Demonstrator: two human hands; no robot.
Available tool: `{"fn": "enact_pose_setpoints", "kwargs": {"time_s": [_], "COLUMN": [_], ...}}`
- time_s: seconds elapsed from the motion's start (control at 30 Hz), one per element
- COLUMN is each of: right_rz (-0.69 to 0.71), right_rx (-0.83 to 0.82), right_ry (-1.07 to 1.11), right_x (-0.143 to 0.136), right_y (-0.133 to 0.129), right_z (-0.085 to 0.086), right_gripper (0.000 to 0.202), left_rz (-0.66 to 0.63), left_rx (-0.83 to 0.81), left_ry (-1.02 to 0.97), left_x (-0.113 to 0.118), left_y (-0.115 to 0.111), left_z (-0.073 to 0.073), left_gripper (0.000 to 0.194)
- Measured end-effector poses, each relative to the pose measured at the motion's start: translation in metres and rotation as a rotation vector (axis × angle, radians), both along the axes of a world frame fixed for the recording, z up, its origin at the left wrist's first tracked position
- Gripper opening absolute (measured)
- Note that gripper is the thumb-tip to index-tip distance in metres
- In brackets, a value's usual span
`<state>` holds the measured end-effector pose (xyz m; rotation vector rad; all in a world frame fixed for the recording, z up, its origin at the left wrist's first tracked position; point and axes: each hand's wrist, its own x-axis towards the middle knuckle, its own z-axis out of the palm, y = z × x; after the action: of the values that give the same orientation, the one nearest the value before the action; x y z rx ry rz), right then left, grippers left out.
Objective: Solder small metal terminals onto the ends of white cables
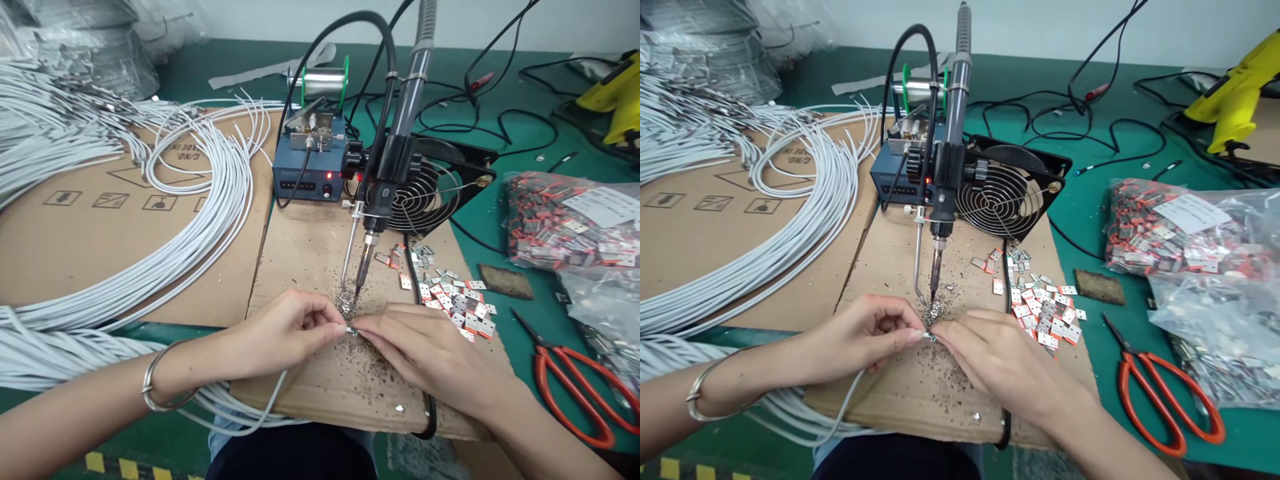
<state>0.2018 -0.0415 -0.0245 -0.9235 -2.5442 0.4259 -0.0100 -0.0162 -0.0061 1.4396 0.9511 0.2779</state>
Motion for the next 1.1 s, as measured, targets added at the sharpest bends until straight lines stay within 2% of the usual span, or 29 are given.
{"fn": "enact_pose_setpoints", "kwargs": {"time_s": [0.23,0.53,0.63,0.77,0.87,0.97,1.1], "right_rz": [0.066,-0.034,-0.145,-0.368,-0.481,-0.540,-0.574], "right_rx": [0.100,0.096,-0.083,-0.657,-1.030,-1.180,-1.186], "right_ry": [-0.019,0.163,0.228,0.323,0.549,0.706,0.771], "right_x": [0.002,-0.010,-0.009,-0.009,-0.013,-0.018,-0.022], "right_y": [0.001,-0.001,0.000,0.001,0.005,0.009,0.012], "right_z": [0.004,0.000,0.004,0.008,0.008,0.007,0.007], "right_gripper": [0.019,0.018,0.015,0.015,0.016,0.020,0.023], "left_rz": [0.013,0.015,0.047,0.082,0.098,0.132,0.156], "left_rx": [-0.059,-0.129,-0.129,-0.107,-0.091,-0.076,-0.070], "left_ry": [-0.019,-0.083,-0.069,-0.049,-0.049,-0.028,-0.022], "left_x": [0.002,0.001,0.002,0.002,0.003,0.003,0.005], "left_y": [-0.001,-0.003,-0.002,0.000,0.001,0.002,0.003], "left_z": [0.000,-0.001,-0.002,-0.002,-0.002,-0.001,0.000], "left_gripper": [0.015,0.014,0.016,0.017,0.017,0.017,0.014]}}
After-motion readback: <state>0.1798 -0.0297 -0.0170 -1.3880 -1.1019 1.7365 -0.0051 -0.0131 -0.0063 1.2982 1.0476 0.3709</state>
